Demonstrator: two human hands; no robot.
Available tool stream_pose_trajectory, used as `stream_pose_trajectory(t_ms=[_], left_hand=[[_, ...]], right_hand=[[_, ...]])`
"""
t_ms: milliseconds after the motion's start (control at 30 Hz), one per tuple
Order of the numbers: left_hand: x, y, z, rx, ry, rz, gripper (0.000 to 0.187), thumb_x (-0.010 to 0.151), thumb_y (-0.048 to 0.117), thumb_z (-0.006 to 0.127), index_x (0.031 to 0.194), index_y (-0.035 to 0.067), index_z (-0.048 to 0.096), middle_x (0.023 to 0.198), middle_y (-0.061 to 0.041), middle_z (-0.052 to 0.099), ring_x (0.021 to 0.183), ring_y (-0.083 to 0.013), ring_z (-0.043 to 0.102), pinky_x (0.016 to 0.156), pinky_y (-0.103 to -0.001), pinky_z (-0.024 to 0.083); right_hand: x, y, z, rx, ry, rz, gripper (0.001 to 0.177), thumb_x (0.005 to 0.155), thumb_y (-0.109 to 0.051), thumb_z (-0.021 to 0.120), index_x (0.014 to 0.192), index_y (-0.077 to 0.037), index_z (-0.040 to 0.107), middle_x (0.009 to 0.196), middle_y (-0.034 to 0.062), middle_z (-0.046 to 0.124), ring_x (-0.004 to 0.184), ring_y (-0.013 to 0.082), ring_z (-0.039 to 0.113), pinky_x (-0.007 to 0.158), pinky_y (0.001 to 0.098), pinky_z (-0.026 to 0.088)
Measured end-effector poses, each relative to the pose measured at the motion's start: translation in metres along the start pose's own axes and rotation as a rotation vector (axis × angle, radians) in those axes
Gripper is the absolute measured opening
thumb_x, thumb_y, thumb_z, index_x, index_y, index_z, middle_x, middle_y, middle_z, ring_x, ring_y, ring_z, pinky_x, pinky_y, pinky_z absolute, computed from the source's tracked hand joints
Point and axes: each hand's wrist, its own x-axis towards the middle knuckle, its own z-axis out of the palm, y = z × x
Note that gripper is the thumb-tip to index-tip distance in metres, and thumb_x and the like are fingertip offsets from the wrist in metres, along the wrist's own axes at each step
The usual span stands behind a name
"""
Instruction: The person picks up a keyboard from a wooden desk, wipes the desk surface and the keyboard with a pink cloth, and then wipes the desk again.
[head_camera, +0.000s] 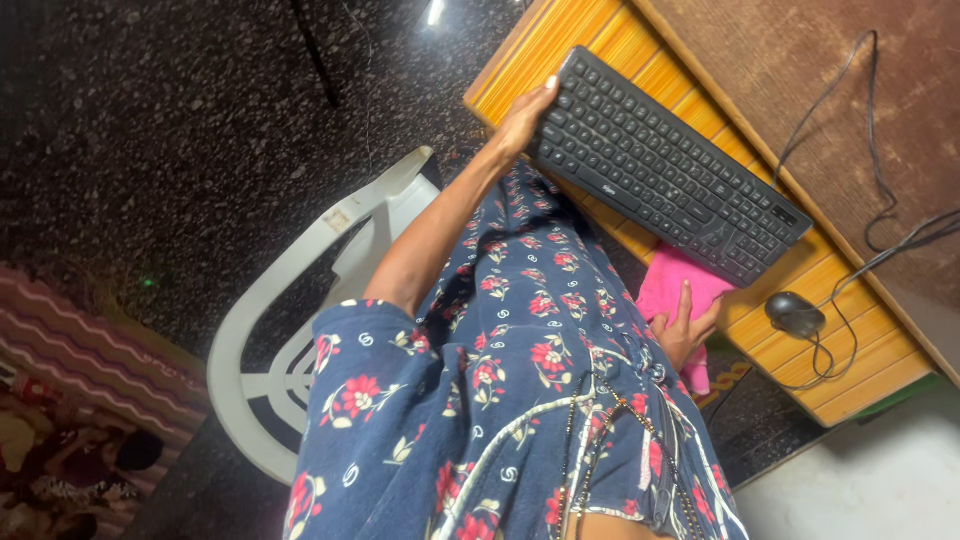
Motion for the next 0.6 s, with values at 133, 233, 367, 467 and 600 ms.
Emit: stream_pose_trajectory(t_ms=[133, 233, 367, 467, 600], left_hand=[[0.012, 0.003, 0.004, -0.012, -0.017, -0.010, 0.071, 0.096, 0.063, 0.047, 0.142, 0.010, 0.059, 0.133, -0.010, 0.069, 0.123, -0.0234, 0.064, 0.107, -0.036, 0.046], [0.014, 0.005, 0.002, 0.006, -0.042, -0.016, 0.072, 0.098, 0.064, 0.046, 0.136, 0.006, 0.066, 0.127, -0.013, 0.074, 0.118, -0.0249, 0.069, 0.105, -0.037, 0.050], [0.011, 0.013, -0.006, 0.016, -0.041, -0.003, 0.071, 0.098, 0.063, 0.048, 0.136, 0.006, 0.065, 0.128, -0.011, 0.072, 0.117, -0.0223, 0.067, 0.104, -0.036, 0.049], [0.014, 0.016, -0.010, -0.020, -0.074, -0.015, 0.069, 0.097, 0.063, 0.048, 0.133, 0.007, 0.066, 0.123, -0.011, 0.073, 0.111, -0.0218, 0.069, 0.100, -0.037, 0.052], [0.022, 0.008, -0.014, -0.038, -0.069, -0.028, 0.067, 0.098, 0.062, 0.048, 0.131, 0.007, 0.067, 0.118, -0.010, 0.074, 0.108, -0.0209, 0.068, 0.099, -0.036, 0.051]], right_hand=[[-0.019, -0.013, -0.010, 0.047, -0.080, 0.126, 0.077, 0.080, -0.004, 0.066, 0.154, -0.027, 0.057, 0.161, 0.0304, 0.033, 0.142, 0.0517, 0.041, 0.115, 0.0597, 0.039], [-0.028, -0.011, -0.015, 0.000, -0.061, -0.013, 0.070, 0.089, -0.005, 0.066, 0.156, -0.024, 0.057, 0.157, 0.0294, 0.036, 0.145, 0.0478, 0.043, 0.119, 0.0562, 0.041], [-0.037, -0.001, -0.024, 0.210, -0.109, -0.064, 0.059, 0.093, -0.024, 0.077, 0.149, -0.018, 0.059, 0.148, 0.0310, 0.038, 0.139, 0.0483, 0.045, 0.113, 0.0540, 0.045], [-0.045, 0.001, -0.035, 0.307, -0.137, 0.009, 0.058, 0.094, -0.028, 0.078, 0.148, -0.019, 0.061, 0.150, 0.0298, 0.039, 0.142, 0.0463, 0.047, 0.113, 0.0497, 0.047], [-0.058, -0.006, -0.046, 0.282, -0.087, 0.198, 0.056, 0.090, -0.029, 0.081, 0.143, -0.020, 0.065, 0.149, 0.0302, 0.044, 0.142, 0.0441, 0.049, 0.113, 0.0465, 0.048]])
